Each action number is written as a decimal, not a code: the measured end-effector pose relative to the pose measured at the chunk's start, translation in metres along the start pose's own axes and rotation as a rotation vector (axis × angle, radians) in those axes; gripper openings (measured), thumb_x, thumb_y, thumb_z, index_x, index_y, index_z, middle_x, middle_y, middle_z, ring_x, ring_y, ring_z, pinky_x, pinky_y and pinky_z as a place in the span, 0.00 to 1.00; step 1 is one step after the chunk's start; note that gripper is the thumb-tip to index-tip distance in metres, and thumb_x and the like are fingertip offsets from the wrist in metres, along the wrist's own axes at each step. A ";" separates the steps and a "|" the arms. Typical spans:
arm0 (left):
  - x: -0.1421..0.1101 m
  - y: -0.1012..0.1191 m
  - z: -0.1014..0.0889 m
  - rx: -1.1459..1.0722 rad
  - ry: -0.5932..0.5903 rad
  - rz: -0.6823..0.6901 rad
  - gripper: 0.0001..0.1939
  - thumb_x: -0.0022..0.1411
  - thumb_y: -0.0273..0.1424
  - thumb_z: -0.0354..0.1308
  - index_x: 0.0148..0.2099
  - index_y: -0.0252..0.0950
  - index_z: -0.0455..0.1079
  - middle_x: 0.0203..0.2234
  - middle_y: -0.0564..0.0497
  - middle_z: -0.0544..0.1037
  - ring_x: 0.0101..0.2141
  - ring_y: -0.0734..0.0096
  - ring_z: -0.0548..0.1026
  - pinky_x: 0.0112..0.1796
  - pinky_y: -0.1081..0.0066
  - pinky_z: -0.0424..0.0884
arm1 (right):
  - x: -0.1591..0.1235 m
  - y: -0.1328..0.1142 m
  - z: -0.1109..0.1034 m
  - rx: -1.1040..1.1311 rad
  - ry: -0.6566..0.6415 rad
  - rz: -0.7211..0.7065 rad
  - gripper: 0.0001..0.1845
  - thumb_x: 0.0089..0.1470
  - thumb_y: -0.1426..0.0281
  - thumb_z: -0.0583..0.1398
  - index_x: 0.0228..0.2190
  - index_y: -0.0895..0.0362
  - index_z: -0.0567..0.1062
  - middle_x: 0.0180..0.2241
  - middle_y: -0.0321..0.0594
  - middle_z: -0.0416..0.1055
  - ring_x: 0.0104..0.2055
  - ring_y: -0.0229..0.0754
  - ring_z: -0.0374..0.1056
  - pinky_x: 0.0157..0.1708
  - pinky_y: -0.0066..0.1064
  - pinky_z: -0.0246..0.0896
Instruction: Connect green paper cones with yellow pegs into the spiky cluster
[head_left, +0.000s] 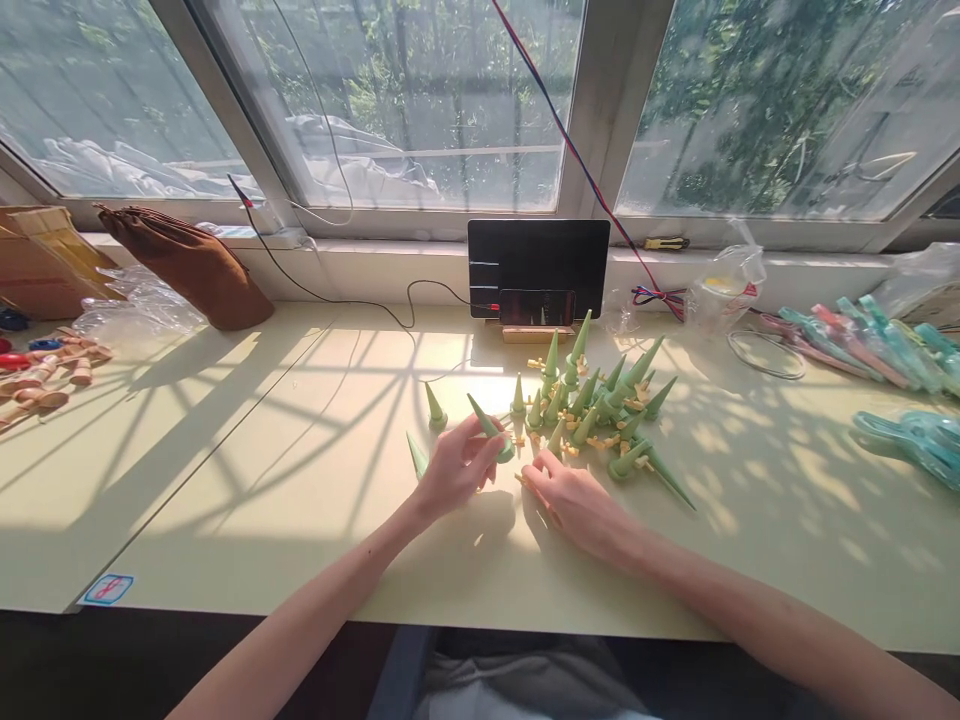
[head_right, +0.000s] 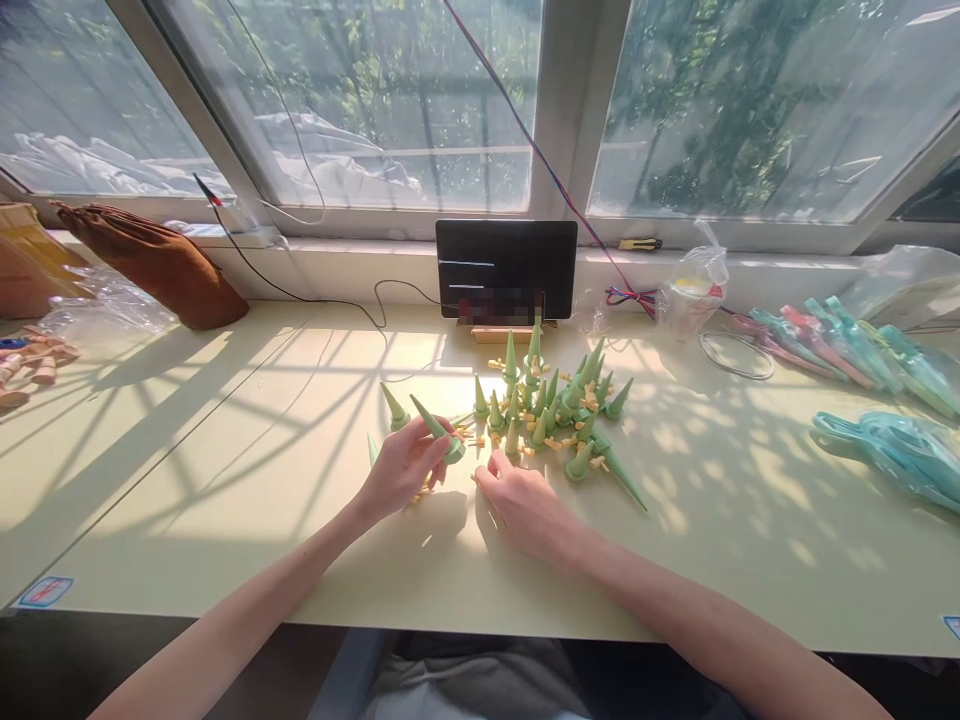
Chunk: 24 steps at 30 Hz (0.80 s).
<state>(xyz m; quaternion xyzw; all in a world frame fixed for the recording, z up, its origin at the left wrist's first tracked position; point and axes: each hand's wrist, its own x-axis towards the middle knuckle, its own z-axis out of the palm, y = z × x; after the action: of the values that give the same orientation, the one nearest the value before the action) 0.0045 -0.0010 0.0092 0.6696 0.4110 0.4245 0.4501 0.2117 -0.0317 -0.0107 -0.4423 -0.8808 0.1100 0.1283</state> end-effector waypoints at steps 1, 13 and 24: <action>-0.002 -0.001 0.004 0.072 0.005 0.010 0.12 0.68 0.40 0.53 0.43 0.35 0.65 0.29 0.51 0.73 0.19 0.78 0.71 0.18 0.76 0.69 | 0.000 0.000 -0.001 -0.016 -0.011 -0.006 0.14 0.52 0.86 0.50 0.33 0.56 0.66 0.35 0.39 0.64 0.22 0.35 0.52 0.22 0.29 0.45; -0.005 -0.001 0.017 0.020 -0.031 -0.159 0.17 0.67 0.44 0.53 0.35 0.37 0.55 0.25 0.56 0.68 0.15 0.80 0.68 0.14 0.78 0.59 | -0.001 0.000 0.006 0.156 0.181 0.066 0.11 0.64 0.78 0.48 0.34 0.55 0.66 0.30 0.36 0.63 0.28 0.37 0.59 0.26 0.28 0.50; -0.003 0.011 0.016 -0.210 -0.125 -0.252 0.20 0.67 0.47 0.51 0.46 0.34 0.63 0.38 0.49 0.67 0.19 0.81 0.70 0.17 0.76 0.68 | 0.004 0.000 0.000 0.403 0.668 -0.141 0.09 0.65 0.78 0.51 0.41 0.55 0.70 0.32 0.39 0.66 0.31 0.38 0.64 0.31 0.29 0.62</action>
<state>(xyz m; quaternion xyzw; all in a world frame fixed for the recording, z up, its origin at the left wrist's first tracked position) 0.0208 -0.0103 0.0152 0.5870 0.4163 0.3629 0.5920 0.2092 -0.0283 -0.0103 -0.3583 -0.7794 0.1215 0.4994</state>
